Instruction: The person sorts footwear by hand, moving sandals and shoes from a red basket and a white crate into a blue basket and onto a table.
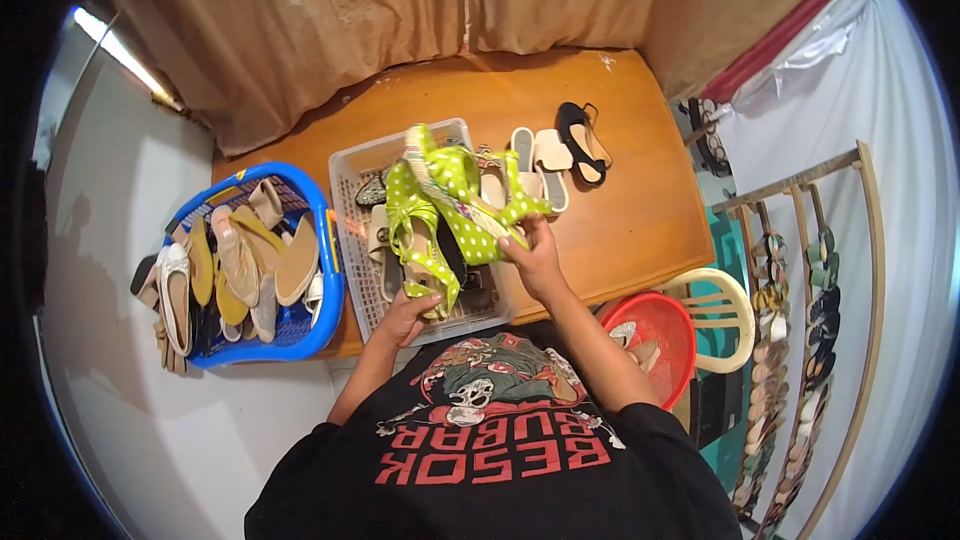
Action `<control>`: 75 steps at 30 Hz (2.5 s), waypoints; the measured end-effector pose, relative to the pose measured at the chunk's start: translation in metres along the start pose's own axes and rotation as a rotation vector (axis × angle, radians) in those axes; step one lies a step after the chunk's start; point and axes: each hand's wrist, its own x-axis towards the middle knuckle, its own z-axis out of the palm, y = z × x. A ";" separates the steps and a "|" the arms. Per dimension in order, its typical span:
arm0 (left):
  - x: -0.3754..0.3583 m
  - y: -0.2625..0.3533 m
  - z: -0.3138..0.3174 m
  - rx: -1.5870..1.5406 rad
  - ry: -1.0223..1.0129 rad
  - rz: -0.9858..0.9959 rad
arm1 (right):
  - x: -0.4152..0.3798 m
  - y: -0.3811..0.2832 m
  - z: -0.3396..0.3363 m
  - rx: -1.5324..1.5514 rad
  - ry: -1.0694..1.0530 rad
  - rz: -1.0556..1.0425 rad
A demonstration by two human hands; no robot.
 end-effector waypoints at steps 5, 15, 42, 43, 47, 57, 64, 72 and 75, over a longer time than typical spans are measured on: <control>0.036 -0.003 0.033 0.195 -0.147 0.087 | -0.033 -0.010 -0.038 0.273 0.054 0.003; 0.122 -0.036 0.140 0.297 -0.140 0.043 | -0.036 -0.030 -0.146 0.228 0.224 0.257; 0.393 -0.055 0.381 0.168 -0.005 -0.228 | 0.135 -0.005 -0.370 -0.961 0.407 -0.034; 0.405 -0.059 0.380 0.159 0.016 -0.196 | 0.135 -0.004 -0.370 -0.993 0.391 -0.053; 0.428 -0.059 0.378 0.194 0.167 -0.137 | 0.142 0.003 -0.383 -0.897 0.460 -0.148; 0.453 -0.063 0.404 0.156 0.373 -0.092 | 0.182 -0.013 -0.394 -0.823 0.293 -0.094; 0.443 -0.132 0.402 0.347 0.387 0.423 | 0.209 -0.013 -0.391 -0.773 0.189 -0.098; 0.332 -0.095 0.363 0.498 -0.081 0.038 | 0.185 0.027 -0.392 -0.846 0.211 -0.189; 0.279 -0.063 0.342 0.428 -0.242 0.020 | 0.164 0.022 -0.387 -0.732 0.218 -0.260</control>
